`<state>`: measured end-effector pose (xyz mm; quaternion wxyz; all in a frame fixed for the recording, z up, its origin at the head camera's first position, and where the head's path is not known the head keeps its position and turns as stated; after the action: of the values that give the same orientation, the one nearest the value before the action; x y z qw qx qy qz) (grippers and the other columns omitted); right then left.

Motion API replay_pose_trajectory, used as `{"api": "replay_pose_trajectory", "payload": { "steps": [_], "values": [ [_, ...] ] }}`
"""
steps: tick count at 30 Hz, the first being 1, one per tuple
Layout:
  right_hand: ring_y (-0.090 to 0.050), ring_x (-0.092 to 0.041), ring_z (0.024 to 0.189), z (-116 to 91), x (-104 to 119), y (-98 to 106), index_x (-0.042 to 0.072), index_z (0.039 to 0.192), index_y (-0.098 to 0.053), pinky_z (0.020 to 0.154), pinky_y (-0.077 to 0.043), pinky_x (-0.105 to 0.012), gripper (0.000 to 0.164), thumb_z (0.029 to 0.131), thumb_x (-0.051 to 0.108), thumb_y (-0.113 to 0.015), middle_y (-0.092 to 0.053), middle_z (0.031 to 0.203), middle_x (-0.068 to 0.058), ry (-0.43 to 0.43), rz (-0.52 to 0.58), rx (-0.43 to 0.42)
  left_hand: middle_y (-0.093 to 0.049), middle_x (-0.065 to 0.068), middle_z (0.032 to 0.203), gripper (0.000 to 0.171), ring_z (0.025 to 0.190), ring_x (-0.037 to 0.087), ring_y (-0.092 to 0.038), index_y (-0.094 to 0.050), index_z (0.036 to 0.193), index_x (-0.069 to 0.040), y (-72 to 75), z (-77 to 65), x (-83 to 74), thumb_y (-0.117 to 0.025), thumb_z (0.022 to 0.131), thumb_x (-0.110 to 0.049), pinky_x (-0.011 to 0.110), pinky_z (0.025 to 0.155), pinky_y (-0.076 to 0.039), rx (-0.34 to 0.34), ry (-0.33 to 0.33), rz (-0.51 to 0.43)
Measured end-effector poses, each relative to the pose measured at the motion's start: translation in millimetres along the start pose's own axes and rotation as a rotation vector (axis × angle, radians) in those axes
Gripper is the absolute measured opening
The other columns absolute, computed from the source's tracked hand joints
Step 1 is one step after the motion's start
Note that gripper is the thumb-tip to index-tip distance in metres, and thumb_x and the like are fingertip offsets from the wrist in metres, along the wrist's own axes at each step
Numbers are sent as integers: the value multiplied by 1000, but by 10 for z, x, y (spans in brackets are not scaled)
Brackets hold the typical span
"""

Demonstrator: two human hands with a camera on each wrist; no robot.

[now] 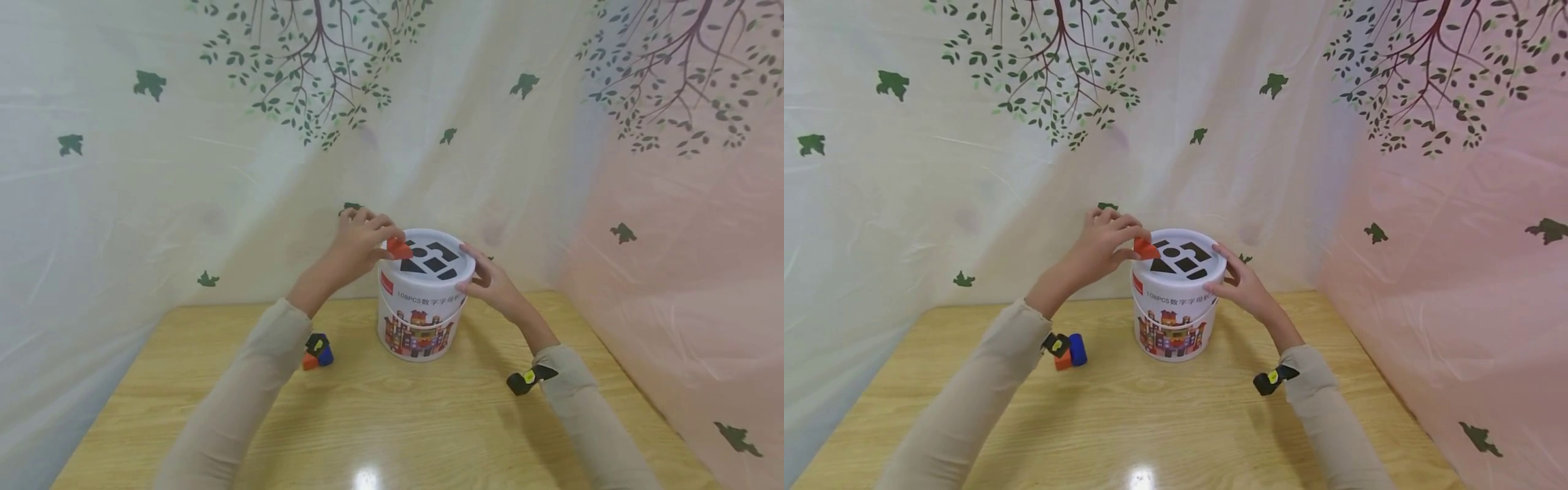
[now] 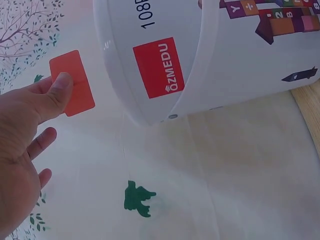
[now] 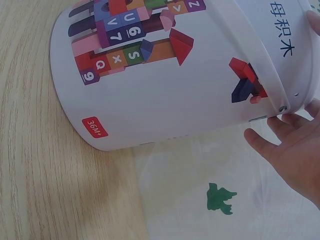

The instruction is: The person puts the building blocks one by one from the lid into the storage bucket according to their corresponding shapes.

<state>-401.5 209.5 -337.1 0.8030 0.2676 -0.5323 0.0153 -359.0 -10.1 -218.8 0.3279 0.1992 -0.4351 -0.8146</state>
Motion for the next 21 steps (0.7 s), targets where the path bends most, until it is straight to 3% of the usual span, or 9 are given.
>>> {"api": "replay_pose_trajectory", "payload": {
  "steps": [10, 21],
  "values": [
    [-20, -37, 156, 7, -2, 7, 15, 163, -20, 119, -29, -62, 85, 94, 10, -70, -19, 171, -8, -11, 14, -8, -66, 1, 121, 33, 119, 26, -49, -70, 119, -23, -185, 98, -113, -80, 88, -18, 57, 114, -28, 64, -2, 36],
    [-20, -36, 157, 10, -28, 7, 16, 163, -21, 119, -28, -62, 85, 94, 11, -70, -20, 171, -7, -16, 15, -12, -66, 0, 123, 32, 121, 24, -48, -70, 119, -24, -376, 146, -86, -79, 89, -20, 56, 114, -27, 107, 16, 16]
  ]
}}
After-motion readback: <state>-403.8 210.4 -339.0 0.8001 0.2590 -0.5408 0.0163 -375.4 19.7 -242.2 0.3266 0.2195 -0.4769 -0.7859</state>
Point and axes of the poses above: each hand's wrist, its own z-axis towards the middle knuckle, its own y-axis out of the back of the hand, x = y × z, the point moved 10 cm from there along z, towards the middle knuckle
